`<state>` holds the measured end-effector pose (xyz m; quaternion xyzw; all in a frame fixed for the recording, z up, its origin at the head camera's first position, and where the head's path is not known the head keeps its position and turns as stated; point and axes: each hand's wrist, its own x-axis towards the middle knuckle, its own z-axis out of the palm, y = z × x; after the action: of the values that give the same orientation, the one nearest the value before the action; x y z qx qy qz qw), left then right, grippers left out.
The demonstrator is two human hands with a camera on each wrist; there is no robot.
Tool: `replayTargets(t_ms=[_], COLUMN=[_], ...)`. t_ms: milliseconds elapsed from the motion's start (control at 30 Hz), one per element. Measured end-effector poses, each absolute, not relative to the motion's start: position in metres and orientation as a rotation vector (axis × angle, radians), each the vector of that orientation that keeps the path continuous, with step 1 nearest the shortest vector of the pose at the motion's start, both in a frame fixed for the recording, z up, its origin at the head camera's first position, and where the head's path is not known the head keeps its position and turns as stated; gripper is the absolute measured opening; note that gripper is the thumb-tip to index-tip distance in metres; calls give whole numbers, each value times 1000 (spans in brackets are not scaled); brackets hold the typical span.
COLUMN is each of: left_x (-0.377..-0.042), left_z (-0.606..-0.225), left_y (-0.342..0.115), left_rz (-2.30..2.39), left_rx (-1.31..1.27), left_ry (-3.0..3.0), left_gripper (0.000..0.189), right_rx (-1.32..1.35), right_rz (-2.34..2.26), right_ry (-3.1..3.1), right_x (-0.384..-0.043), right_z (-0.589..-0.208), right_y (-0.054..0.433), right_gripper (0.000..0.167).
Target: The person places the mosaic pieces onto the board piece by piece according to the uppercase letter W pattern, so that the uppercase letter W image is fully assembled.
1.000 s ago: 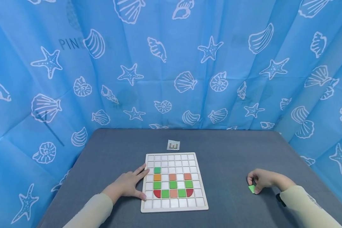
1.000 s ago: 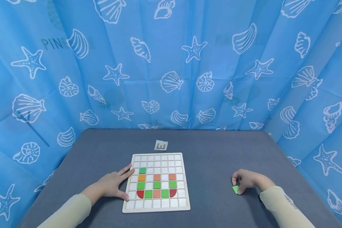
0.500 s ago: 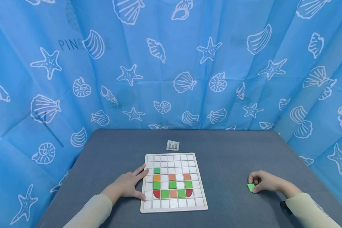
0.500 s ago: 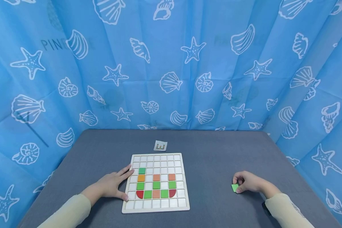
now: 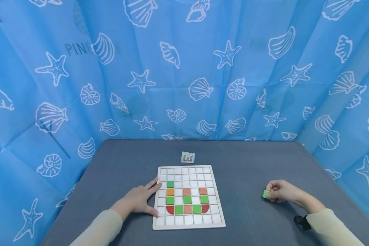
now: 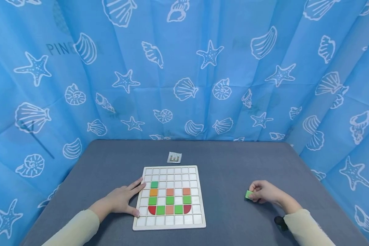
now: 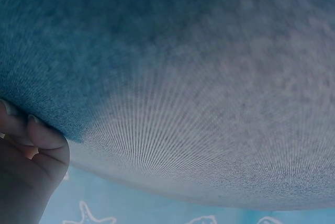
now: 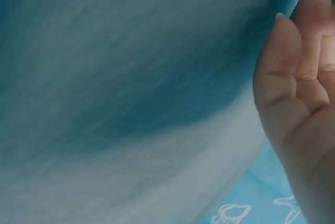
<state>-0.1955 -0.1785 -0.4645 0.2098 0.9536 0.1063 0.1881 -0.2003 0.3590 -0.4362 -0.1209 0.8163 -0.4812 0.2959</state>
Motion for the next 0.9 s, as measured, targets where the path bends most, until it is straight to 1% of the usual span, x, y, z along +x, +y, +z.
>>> replayTargets(t_ms=[133, 233, 333, 500, 667, 900], left_x=[-195, -196, -196, -197, -198, -199], left_z=[-465, -468, -470, -471, -471, -471], left_y=[-178, -178, -179, -180, -179, -179], left_rz=[289, 279, 282, 293, 294, 296], left_rx=[586, 580, 575, 565, 561, 568], left_ry=[2685, 2691, 2692, 2690, 2688, 2689], left_gripper=[107, 107, 107, 107, 107, 107], right_rx=[-285, -245, -234, -168, -76, 33], right_rz=[-1364, -1408, -1437, -1483, -1534, -1588], right_ry=[2114, 2091, 2114, 2119, 2083, 2088], right_x=[-203, -206, -208, -211, -215, -218], right_z=[-430, -425, -422, -419, -416, -414], right_y=[348, 337, 326, 310, 296, 279], right_gripper=[33, 42, 38, 26, 18, 17])
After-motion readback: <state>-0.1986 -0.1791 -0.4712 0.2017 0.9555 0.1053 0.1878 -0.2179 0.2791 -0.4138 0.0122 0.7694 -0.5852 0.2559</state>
